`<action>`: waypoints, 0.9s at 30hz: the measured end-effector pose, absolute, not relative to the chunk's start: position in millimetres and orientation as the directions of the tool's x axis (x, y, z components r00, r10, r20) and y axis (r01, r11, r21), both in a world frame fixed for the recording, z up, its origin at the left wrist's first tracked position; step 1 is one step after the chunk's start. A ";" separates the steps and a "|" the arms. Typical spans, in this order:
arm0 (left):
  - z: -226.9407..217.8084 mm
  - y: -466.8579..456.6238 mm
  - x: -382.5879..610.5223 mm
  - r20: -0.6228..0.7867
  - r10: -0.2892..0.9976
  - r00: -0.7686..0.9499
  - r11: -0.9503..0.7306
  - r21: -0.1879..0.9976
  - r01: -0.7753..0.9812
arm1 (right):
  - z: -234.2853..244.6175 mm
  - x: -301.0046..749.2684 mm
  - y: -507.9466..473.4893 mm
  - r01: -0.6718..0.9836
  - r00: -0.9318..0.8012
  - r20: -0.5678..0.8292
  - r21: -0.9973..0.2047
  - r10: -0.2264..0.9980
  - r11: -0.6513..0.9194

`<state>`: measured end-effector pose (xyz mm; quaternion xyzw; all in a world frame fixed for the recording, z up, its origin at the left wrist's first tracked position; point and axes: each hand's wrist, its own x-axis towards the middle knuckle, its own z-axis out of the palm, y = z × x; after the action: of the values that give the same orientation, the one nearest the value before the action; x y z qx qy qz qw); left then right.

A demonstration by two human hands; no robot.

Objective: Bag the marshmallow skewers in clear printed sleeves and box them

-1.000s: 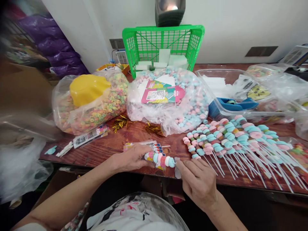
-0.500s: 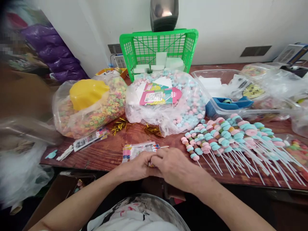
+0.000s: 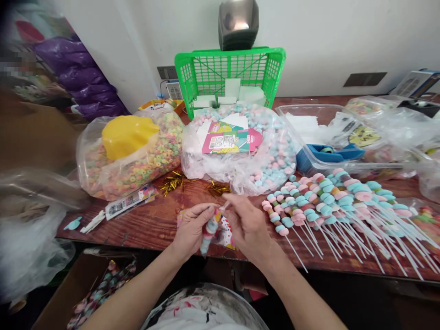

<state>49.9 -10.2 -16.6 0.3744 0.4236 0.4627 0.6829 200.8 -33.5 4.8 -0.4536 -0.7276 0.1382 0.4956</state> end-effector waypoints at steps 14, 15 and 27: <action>-20.0 -25.9 37.8 -0.202 0.835 0.512 0.301 0.947 -0.116 | -19.7 176.5 -43.1 0.390 0.119 0.665 -0.714 0.737 0.582; -17.7 -25.4 35.9 -0.200 0.826 0.527 0.290 0.953 -0.093 | -21.2 174.5 -44.2 0.415 0.147 0.689 -0.695 0.710 0.588; 0.2 -12.6 11.8 -0.420 0.538 0.731 0.525 0.846 0.099 | -10.2 198.8 -48.5 0.711 -0.312 0.751 -0.222 0.582 0.667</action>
<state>11.8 -12.6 0.2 0.4681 0.3403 0.1364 0.8040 198.8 -48.5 -10.2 -0.4009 -0.8064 -0.0753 0.4282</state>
